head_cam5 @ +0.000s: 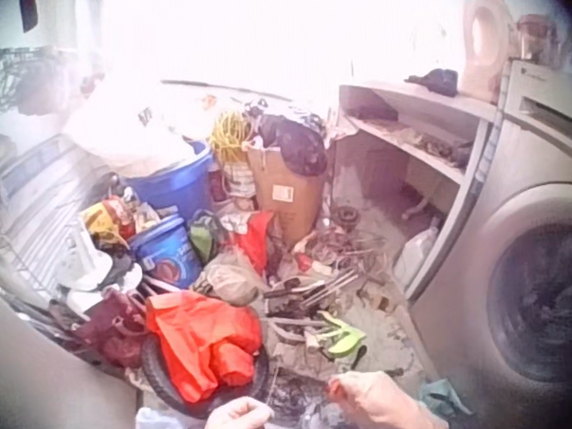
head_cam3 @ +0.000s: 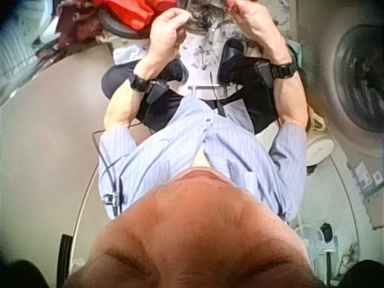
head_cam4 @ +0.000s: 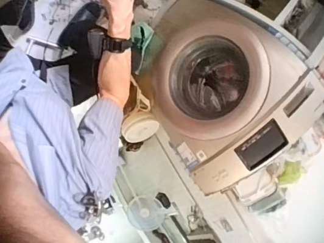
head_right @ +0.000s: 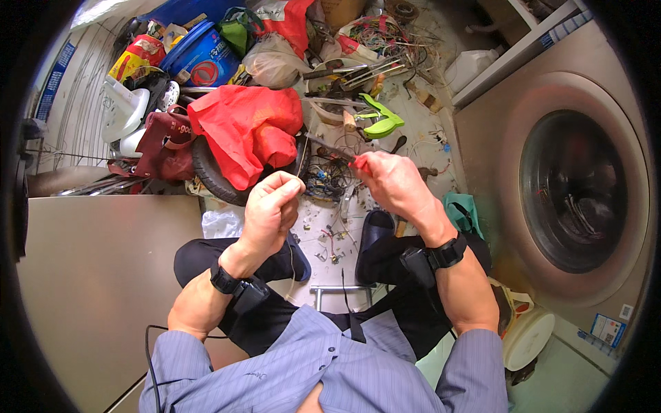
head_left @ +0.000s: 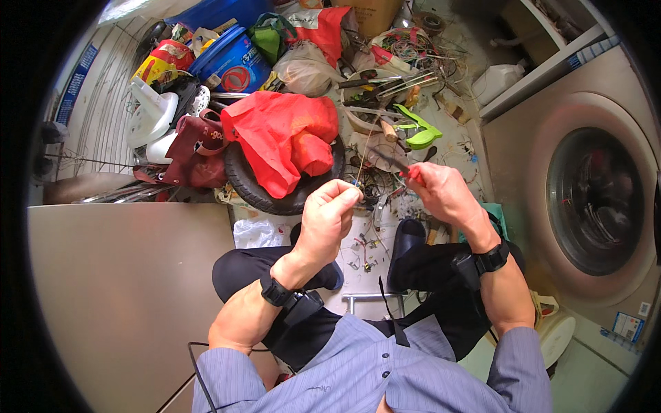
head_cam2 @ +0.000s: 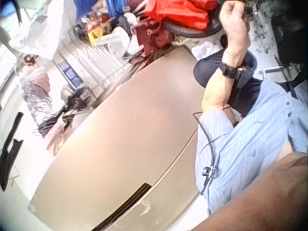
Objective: The person manipulates wires and electrical connectors by hand, then uses pliers to cut or crimp a wire.
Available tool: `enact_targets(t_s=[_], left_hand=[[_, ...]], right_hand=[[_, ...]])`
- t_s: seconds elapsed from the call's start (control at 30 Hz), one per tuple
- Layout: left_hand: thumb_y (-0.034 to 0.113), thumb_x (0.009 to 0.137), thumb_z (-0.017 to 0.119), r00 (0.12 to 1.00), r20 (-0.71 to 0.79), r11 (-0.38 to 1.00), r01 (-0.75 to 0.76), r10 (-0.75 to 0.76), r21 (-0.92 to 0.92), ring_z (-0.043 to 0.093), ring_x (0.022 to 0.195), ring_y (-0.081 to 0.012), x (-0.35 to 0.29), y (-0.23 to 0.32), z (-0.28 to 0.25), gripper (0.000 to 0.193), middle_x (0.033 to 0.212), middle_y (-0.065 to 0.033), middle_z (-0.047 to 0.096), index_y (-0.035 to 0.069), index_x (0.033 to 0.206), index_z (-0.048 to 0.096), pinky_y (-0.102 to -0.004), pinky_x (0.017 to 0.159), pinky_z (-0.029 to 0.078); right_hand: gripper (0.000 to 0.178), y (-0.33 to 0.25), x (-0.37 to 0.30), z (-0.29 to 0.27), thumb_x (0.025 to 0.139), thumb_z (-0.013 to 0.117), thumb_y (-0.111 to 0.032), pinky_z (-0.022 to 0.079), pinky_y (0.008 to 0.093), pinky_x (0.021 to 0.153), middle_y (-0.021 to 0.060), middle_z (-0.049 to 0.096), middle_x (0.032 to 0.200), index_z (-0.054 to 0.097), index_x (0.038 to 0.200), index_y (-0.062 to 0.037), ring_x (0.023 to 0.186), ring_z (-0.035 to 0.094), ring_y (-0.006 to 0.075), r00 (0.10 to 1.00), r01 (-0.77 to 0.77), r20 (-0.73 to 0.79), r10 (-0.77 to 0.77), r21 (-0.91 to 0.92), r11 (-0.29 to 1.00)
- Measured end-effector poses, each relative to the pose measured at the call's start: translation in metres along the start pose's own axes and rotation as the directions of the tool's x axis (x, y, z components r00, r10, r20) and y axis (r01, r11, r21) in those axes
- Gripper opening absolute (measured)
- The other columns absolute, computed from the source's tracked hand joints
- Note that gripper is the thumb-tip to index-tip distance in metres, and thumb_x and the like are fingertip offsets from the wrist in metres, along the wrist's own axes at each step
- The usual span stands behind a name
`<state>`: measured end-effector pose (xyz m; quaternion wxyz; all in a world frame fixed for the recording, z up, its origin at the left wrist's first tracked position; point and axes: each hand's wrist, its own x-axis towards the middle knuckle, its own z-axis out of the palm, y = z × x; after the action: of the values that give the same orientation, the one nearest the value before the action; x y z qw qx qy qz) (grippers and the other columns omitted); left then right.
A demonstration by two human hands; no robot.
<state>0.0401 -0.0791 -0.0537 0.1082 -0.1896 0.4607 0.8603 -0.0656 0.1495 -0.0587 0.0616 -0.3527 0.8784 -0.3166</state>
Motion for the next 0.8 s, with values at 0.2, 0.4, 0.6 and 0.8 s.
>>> enact_targets(t_s=[0.2, 0.4, 0.6, 0.8], left_hand=[[0.016, 0.098, 0.059, 0.999, -0.011, 0.999, 0.045, -0.045, -0.006, 0.028, 0.039, -0.0027, 0.009, 0.002, 0.001, 0.013, 0.053, 0.0073, 0.039, 0.004, 0.093, 0.061, -0.0208, 0.038, 0.021], [0.02, 0.102, 0.055, 0.998, 0.011, 0.998, 0.067, -0.067, 0.004, 0.029, 0.04, -0.0029, 0.009, 0.006, 0.003, 0.019, 0.054, 0.007, 0.04, 0.004, 0.095, 0.061, -0.0209, 0.039, 0.021], [0.023, 0.103, 0.053, 0.981, 0.12, 0.984, 0.139, -0.152, 0.111, 0.037, 0.046, -0.005, 0.0, 0.008, 0.006, 0.023, 0.059, 0.0028, 0.05, 0.002, 0.1, 0.064, -0.0213, 0.043, 0.027], [0.021, 0.102, 0.056, 0.98, 0.153, 0.871, -0.185, 0.128, 0.454, 0.043, 0.06, -0.0032, -0.001, 0.024, 0.004, 0.023, 0.074, 0.0016, 0.054, 0.002, 0.101, 0.068, -0.0199, 0.056, 0.033]], right_hand=[[0.014, -0.007, -0.006, 0.016, 0.09, 0.065, -0.016, 0.052, 0.0451, 0.062, 0.0161, 0.064, 0.08, 0.058, 0.091, -0.0043, 0.073, 0.065, 0.0373, 0.992, 0.098, 0.086, -0.097, -0.008, 0.995], [0.018, -0.01, -0.004, 0.009, 0.09, 0.067, -0.021, 0.052, 0.0452, 0.06, 0.0148, 0.065, 0.079, 0.058, 0.087, -0.0054, 0.072, 0.065, 0.0359, 0.994, 0.067, 0.095, -0.055, -0.134, 0.989], [0.021, 0.005, 0.0, 0.003, 0.09, 0.068, -0.024, 0.052, 0.0433, 0.064, 0.0143, 0.066, 0.079, 0.059, 0.089, -0.0057, 0.075, 0.066, 0.0338, 0.999, -0.05, -0.014, 0.05, -0.054, 0.997], [0.02, 0.013, -0.005, 0.015, 0.092, 0.065, -0.024, 0.052, 0.0456, 0.067, 0.0177, 0.066, 0.081, 0.059, 0.091, -0.0045, 0.078, 0.066, 0.0376, 0.987, -0.146, 0.061, 0.149, -0.053, 0.988]])
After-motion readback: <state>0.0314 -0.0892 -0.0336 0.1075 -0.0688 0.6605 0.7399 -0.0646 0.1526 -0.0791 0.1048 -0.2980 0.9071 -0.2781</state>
